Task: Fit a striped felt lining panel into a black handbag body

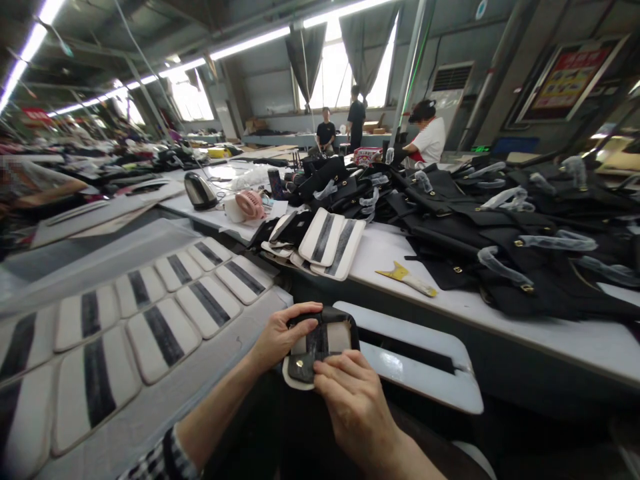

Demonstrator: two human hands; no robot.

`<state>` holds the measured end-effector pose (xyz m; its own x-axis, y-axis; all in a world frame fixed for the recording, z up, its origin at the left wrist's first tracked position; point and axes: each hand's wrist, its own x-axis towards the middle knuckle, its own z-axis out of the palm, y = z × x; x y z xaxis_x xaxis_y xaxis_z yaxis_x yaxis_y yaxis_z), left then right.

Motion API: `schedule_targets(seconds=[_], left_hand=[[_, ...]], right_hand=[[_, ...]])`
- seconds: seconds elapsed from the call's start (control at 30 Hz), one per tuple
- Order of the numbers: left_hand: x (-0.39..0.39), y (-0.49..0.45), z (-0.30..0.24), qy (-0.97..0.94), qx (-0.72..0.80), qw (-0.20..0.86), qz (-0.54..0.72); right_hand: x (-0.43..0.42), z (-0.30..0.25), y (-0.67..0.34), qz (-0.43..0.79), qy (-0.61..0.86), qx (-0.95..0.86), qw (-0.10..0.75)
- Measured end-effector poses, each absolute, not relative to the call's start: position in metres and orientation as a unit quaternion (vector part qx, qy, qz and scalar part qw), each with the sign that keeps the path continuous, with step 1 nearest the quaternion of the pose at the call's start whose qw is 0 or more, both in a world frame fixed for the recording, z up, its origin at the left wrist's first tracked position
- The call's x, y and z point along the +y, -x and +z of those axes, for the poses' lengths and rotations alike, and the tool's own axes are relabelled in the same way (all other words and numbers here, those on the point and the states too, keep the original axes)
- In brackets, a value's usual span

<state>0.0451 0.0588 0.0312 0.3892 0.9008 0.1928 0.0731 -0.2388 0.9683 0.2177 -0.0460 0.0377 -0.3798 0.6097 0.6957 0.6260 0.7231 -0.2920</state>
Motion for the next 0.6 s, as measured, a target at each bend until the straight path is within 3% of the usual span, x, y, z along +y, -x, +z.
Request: schedule_targets(seconds=[0.6], left_hand=[[0.044,-0.052,0.023,-0.738,0.323,0.400,0.437]], right_hand=[[-0.105,0.024,-0.211,-0.086,0.324,-0.844,0.418]])
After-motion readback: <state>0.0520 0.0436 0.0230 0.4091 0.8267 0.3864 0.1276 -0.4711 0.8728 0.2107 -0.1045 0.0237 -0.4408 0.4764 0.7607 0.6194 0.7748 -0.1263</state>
